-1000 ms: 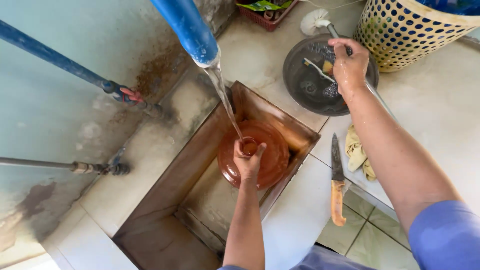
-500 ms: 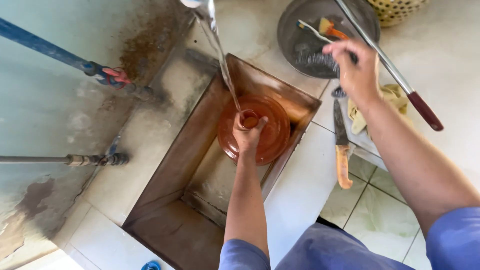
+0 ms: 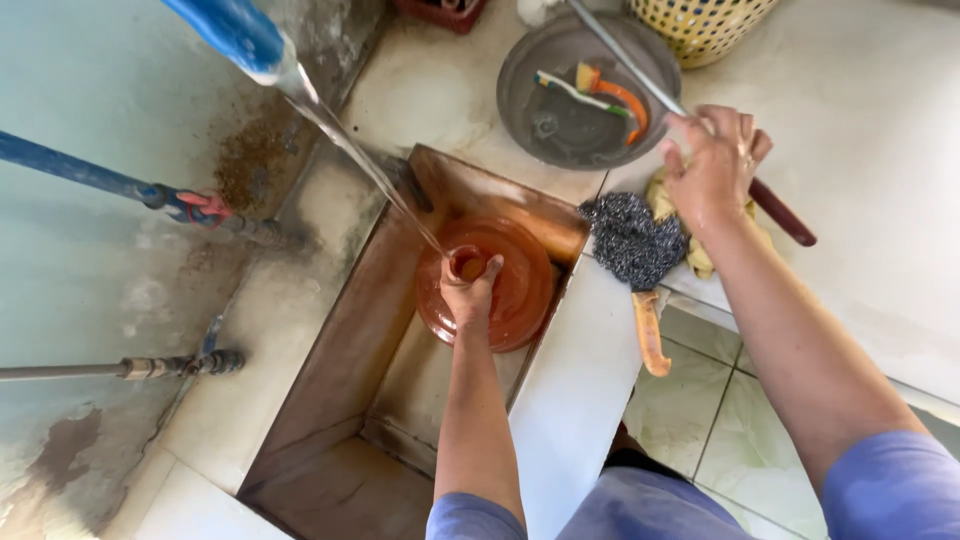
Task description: Cleaning a large orange plastic water jug using a scrubbing pad and a long-handled brush in a utility sink.
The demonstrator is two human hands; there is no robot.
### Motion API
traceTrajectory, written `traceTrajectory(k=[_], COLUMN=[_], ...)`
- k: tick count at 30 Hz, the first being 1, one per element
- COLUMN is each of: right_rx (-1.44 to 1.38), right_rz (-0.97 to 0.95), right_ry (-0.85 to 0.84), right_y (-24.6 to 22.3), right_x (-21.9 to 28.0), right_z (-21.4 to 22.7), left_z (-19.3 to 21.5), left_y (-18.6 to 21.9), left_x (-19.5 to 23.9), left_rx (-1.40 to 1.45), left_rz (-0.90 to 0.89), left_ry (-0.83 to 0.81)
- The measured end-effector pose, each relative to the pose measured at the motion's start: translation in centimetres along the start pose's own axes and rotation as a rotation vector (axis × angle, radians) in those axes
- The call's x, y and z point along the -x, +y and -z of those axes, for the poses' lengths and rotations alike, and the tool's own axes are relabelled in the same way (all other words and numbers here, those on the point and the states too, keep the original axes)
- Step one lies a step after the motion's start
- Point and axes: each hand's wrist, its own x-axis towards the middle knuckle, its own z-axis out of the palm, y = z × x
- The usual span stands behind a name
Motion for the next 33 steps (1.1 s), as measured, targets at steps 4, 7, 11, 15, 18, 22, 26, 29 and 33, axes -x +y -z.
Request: traceTrajectory(k=[4, 7, 11, 15, 18, 22, 26, 29, 33], right_rx=[0.39, 0.113, 0.064, 0.434, 0.493, 0.451, 0.474, 0.408, 0.351], right_rz=[0.02, -0.326, -0.233, -0.405, -0.279, -0.316, -0.35, -0.415, -0.395], right_ry=[-0.012, -0.324, -0.341, -0.786, -0.757, -0.675, -0.802, -0.792, -0.714], right_y=[3.9, 1.2, -2.2, -7.6, -1.2, -5.9, -7.2, -9.0, -8.5], right_x=[-2.2, -2.0, 0.4, 2.1, 6.5, 4.4, 4.1, 4.2, 5.1], right_z=[-0.5, 2.9, 9.9, 18.8, 18.1, 18.6, 18.0, 18.2, 17.1], left_z=[0.1, 0.4, 1.0, 4.7, 9.9, 14.0, 15.0, 15.3, 15.9], left_y=[1.5, 2.5, 1.7, 0.6, 6.7, 14.1, 15.0, 12.6, 7.6], left_x=[0.4, 0.7, -0.1, -0.7, 2.0, 4.9, 7.4, 8.0, 7.5], left_rx=[0.035, -0.06, -0.011, 0.3, 0.326, 0.172, -0.056, -0.226, -0.403], left_rz=[-0.085, -0.034, 0.075, 0.061, 0.015, -0.138, -0.307, -0.323, -0.254], left_ry=[0.001, -0.002, 0.003, 0.013, -0.011, -0.092, -0.327, -0.415, -0.444])
